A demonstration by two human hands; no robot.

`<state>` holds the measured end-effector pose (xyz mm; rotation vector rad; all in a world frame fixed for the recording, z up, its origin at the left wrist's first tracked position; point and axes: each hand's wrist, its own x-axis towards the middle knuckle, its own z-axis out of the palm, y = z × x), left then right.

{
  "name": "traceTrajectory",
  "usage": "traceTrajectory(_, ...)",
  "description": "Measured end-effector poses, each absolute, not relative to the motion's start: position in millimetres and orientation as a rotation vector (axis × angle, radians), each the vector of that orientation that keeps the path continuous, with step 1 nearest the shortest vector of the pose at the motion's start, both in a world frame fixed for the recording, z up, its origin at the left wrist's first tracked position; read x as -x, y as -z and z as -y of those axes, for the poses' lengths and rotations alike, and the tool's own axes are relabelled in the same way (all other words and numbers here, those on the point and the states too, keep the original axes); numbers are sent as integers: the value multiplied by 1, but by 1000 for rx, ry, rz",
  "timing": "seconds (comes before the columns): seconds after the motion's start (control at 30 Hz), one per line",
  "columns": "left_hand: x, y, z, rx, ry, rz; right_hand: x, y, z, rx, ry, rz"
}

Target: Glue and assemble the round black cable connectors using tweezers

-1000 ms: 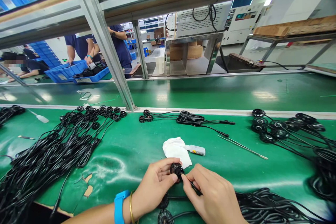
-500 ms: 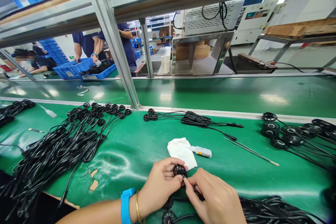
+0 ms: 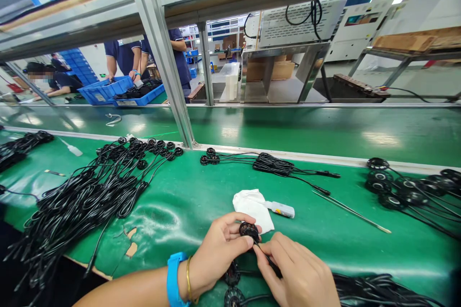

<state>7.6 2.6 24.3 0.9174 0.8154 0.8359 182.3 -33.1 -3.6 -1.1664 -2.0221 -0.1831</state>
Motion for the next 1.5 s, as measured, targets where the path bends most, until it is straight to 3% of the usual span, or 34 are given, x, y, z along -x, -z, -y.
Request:
traceTrajectory(0.67,-7,-18,-6,-1011,-843,-945,-186,2,33,1180,91,2048)
traceTrajectory(1.3,-7,-18,9,-1349,-708,-1040,-184,2,35,1282,314,2058)
traceTrajectory(1.5,-6,-19,7,-1358,-784,-1049,-184,0,32,1201,187,2102)
